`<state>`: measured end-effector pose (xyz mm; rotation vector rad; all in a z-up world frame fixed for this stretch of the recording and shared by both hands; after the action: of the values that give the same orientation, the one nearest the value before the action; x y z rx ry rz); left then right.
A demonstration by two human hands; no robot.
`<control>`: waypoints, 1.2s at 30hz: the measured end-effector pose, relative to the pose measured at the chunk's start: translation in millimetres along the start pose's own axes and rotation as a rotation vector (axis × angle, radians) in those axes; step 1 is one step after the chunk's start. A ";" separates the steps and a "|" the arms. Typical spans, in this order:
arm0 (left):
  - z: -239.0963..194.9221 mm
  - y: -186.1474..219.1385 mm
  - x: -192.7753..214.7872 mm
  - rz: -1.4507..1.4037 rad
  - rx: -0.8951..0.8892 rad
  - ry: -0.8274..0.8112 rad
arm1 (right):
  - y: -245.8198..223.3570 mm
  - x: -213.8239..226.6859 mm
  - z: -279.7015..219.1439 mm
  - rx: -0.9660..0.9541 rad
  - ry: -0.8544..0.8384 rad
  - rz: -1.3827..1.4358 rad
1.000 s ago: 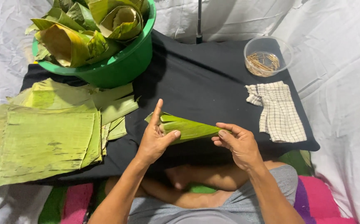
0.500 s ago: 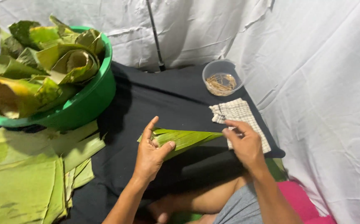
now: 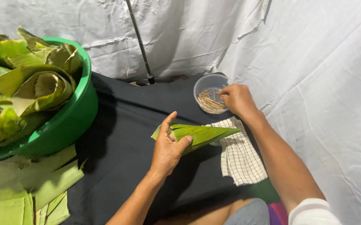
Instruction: Wiping banana leaves with a cloth and folding them into cone shapes to be used as food wrappers.
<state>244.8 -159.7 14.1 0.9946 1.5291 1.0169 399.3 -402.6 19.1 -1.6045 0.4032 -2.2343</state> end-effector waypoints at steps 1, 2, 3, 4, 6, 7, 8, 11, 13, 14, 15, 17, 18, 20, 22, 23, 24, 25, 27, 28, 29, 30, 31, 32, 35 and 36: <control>4.0 1.4 -3.1 0.004 0.002 0.001 | 3.2 -11.4 10.2 -0.003 -0.002 0.003; 7.4 3.0 -6.1 0.000 0.002 -0.002 | 8.3 -27.5 18.8 -0.027 -0.087 -0.081; 9.4 3.9 -8.6 -0.005 0.002 -0.003 | 13.5 -43.7 25.6 -0.050 -0.173 -0.165; 13.0 3.2 -9.0 -0.002 0.005 0.000 | 16.4 -48.6 30.3 -0.051 -0.176 -0.162; 19.5 3.7 -10.1 0.051 -0.008 -0.008 | 20.9 -61.1 39.9 -0.066 -0.245 -0.186; 21.5 4.2 -8.3 0.053 -0.008 -0.006 | 12.2 -55.9 39.4 -0.066 -0.246 -0.184; 22.9 4.3 -6.5 0.083 -0.005 -0.006 | 2.6 -53.0 37.3 -0.048 -0.291 -0.184; 25.6 0.0 -4.4 0.127 0.002 -0.006 | -5.4 -57.6 32.5 0.004 -0.339 -0.200; 26.0 -2.6 -3.1 0.140 0.002 -0.003 | -0.1 -69.0 32.9 0.041 -0.342 -0.215; 25.7 -3.7 -2.1 0.145 0.009 0.004 | 5.4 -75.4 34.8 0.052 -0.326 -0.225; 24.8 -4.6 -1.0 0.150 0.016 0.010 | 10.8 -81.0 36.1 0.061 -0.309 -0.236; 23.0 -5.6 -0.7 0.151 0.019 0.015 | 9.0 -79.0 35.7 0.043 -0.316 -0.241; 22.5 -6.1 -0.5 0.152 0.024 0.020 | 8.6 -78.3 35.8 0.024 -0.323 -0.245; 20.7 -3.2 -0.4 0.152 0.027 0.023 | 11.6 -80.2 36.3 0.018 -0.327 -0.230; 20.3 -3.5 1.0 0.148 0.030 0.025 | 8.4 -73.5 34.7 0.012 -0.329 -0.218; 20.6 -5.6 2.3 0.139 0.037 0.029 | 3.1 -65.3 33.2 0.017 -0.313 -0.186; 20.9 -7.8 3.4 0.130 0.045 0.033 | -2.1 -57.1 31.7 0.022 -0.296 -0.154; 19.4 -4.3 2.4 0.131 0.045 0.035 | -1.6 -57.5 31.9 0.024 -0.297 -0.153; 16.9 2.8 -0.1 0.148 0.049 0.037 | 1.5 -54.0 34.3 -0.023 -0.241 -0.123; 18.4 0.5 0.5 0.147 0.049 0.038 | 3.8 -55.5 35.7 -0.022 -0.242 -0.123; 18.9 -2.2 1.0 0.140 0.037 0.037 | 6.8 -56.2 35.9 -0.032 -0.219 -0.079; 19.3 -4.9 1.5 0.134 0.024 0.036 | 9.9 -57.0 35.9 -0.043 -0.196 -0.034; 18.8 -3.8 1.2 0.133 0.025 0.038 | 5.8 -50.2 33.6 -0.041 -0.199 -0.034; 18.4 -1.9 0.9 0.141 0.014 0.039 | 2.0 -41.6 32.0 -0.057 -0.169 0.006; 17.1 -2.5 2.1 0.121 0.000 0.044 | -9.2 -19.8 23.0 -0.057 -0.129 0.070; 16.9 -3.0 2.4 0.091 -0.007 0.047 | -13.7 -12.0 20.3 -0.038 -0.116 0.093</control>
<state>260.7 -156.3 8.3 1.0495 1.5292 1.1162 420.3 -385.5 21.2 -1.6891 0.4803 -2.0657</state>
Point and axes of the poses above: each hand's wrist, its own z-axis towards the middle knuckle, its own x-axis out of the back of the hand, y = z × x, the point moved 6 cm from there along z, towards the middle knuckle, and after that the axes turned 8 degrees about y, right-handed, at the moved point
